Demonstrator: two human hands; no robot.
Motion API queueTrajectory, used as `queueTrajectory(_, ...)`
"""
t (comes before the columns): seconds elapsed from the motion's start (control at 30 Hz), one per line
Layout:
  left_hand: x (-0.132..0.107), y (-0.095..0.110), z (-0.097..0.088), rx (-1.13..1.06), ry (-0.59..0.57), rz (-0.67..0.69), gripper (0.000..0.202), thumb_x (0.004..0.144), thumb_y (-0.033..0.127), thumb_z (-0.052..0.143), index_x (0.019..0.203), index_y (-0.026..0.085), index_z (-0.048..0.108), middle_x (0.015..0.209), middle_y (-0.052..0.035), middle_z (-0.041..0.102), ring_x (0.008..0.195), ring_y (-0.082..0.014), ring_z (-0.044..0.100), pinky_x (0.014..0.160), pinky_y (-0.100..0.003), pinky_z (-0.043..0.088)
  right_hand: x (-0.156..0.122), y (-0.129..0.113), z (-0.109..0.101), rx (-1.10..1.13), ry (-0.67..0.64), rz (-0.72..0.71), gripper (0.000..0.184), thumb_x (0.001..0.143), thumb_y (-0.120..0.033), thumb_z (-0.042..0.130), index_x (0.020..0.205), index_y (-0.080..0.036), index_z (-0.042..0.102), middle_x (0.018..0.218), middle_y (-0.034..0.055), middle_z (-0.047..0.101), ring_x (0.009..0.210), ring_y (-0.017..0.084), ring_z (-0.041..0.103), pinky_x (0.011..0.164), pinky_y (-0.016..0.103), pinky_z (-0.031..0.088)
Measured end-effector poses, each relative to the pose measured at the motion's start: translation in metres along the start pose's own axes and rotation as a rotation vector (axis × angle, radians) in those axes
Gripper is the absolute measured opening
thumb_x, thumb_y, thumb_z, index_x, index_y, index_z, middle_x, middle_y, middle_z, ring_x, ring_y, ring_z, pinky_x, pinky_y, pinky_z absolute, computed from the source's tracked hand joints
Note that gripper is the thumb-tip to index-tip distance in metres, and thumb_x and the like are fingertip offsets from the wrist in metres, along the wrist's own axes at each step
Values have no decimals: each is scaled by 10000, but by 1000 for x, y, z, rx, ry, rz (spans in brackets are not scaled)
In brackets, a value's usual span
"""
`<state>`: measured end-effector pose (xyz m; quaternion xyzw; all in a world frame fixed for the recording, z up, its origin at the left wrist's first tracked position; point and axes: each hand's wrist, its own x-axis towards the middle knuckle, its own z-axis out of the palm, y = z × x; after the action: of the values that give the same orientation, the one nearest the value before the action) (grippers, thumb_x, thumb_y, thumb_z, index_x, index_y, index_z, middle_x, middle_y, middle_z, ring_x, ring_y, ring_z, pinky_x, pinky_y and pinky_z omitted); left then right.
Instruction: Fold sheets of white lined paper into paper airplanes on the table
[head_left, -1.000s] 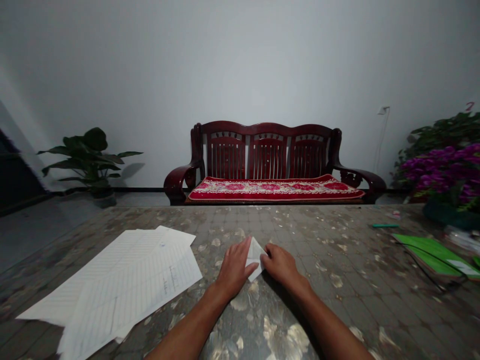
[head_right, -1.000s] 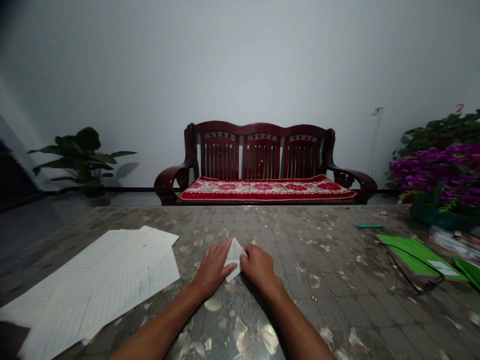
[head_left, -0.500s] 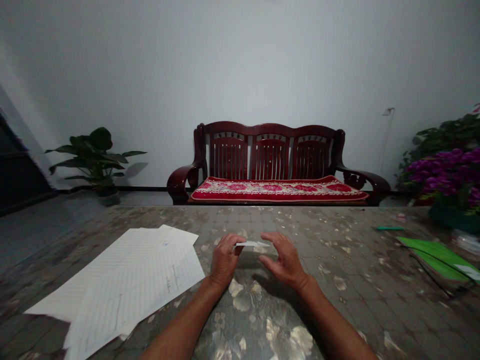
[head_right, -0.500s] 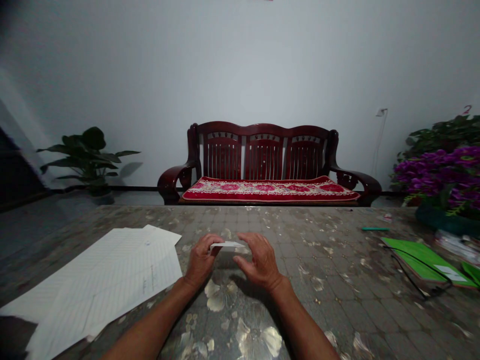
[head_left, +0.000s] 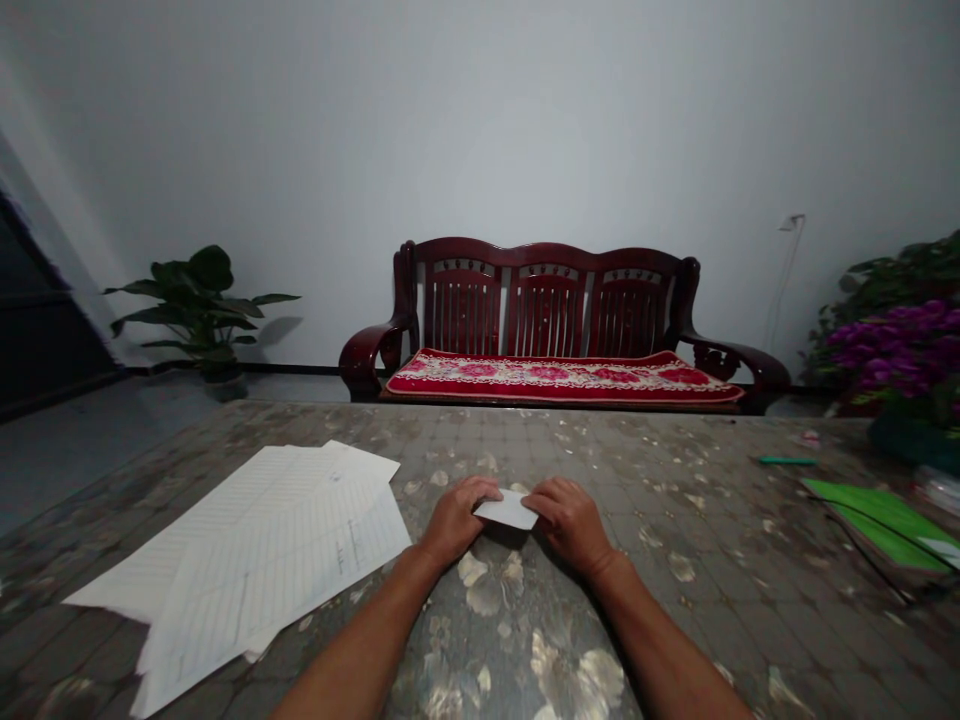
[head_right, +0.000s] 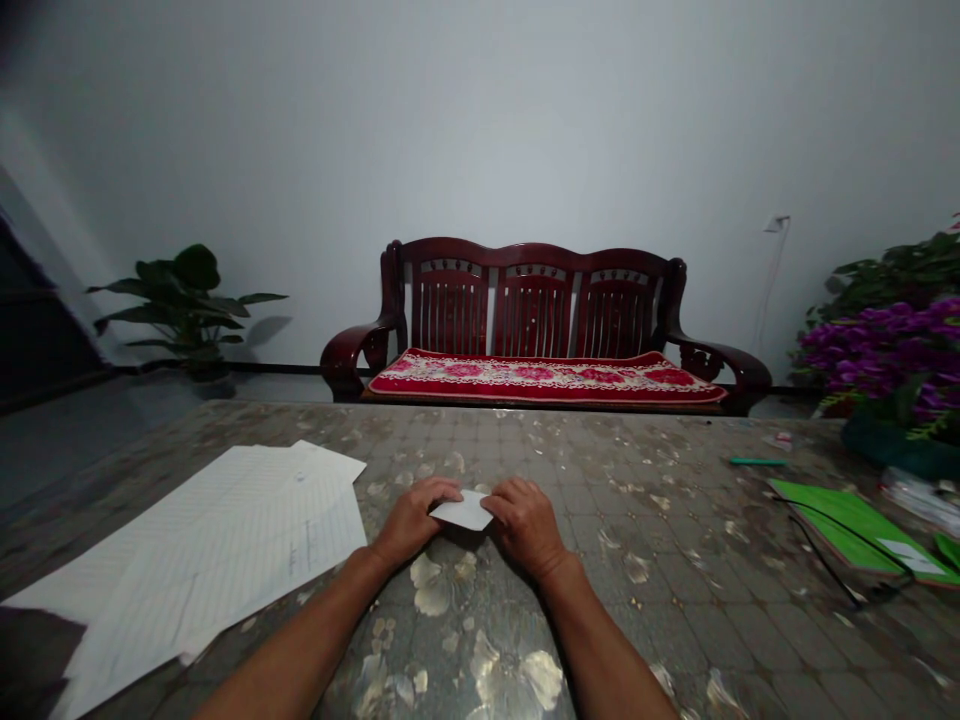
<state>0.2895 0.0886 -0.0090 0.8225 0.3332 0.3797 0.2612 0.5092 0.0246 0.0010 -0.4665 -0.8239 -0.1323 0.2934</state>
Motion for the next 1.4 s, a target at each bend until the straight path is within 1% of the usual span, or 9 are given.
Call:
queueTrajectory(0.13,-5,8,-9,252,-95,147,366,720,17,581,998,230,689,1152,-53,664,1103,-218,580,966,-345,447,-2,-3,0,-107,-150,78,155,900,-171,574,921,-225,718,843,45,647,814,186,517,707,296,332)
queueTrajectory(0.27,-7,20,-11,489,-216,257,266,784,63,590,961,247,665,1009,-38,649,992,-211,574,875,-312,442,-1,-8,-1,-150,-229,112,161,920,-189,570,907,-230,726,836,46,634,809,185,516,705,294,319)
queueTrajectory(0.37,-8,22,-11,570,-266,256,175,814,125,628,938,243,662,921,-34,644,932,-214,583,834,-307,437,-1,-9,-2,-134,-246,117,172,929,-200,562,910,-233,730,835,50,632,819,188,524,719,293,328)
queueTrajectory(0.47,-10,15,-13,574,-285,211,120,854,157,629,924,233,690,888,-39,670,893,-211,611,822,-308,444,-2,-7,-4,-52,-247,125,176,925,-198,561,979,-237,724,886,52,641,865,192,538,757,289,348)
queueTrajectory(0.57,-12,8,-16,517,-260,145,147,886,164,608,952,226,724,940,-51,709,909,-207,635,829,-308,458,-3,-4,-5,76,-244,178,168,921,-218,575,1015,-228,713,935,49,649,902,189,550,793,282,370)
queueTrajectory(0.77,-12,11,-17,380,-195,2,212,949,267,545,926,220,750,955,-38,729,942,-200,626,886,-316,443,2,3,-2,263,-269,384,176,922,-283,576,857,-221,728,869,17,662,891,166,576,815,260,397)
queueTrajectory(0.9,-11,14,-18,345,-176,-71,215,926,266,564,844,214,756,932,-34,713,935,-199,611,864,-301,431,2,7,1,255,-294,421,181,918,-305,570,854,-215,714,869,14,655,888,166,573,807,261,397)
queueTrajectory(1.13,-11,13,-18,295,-92,-285,145,827,270,663,708,201,710,801,-15,655,854,-180,598,735,-257,416,4,7,4,161,-331,481,208,931,-338,544,832,-200,665,872,17,631,875,166,561,774,252,369)
queueTrajectory(1.4,-12,10,-17,302,-71,-347,91,744,214,744,692,185,676,797,4,638,830,-165,588,711,-244,384,10,3,2,101,-369,535,212,927,-346,554,808,-194,640,852,21,639,843,165,569,711,247,330)
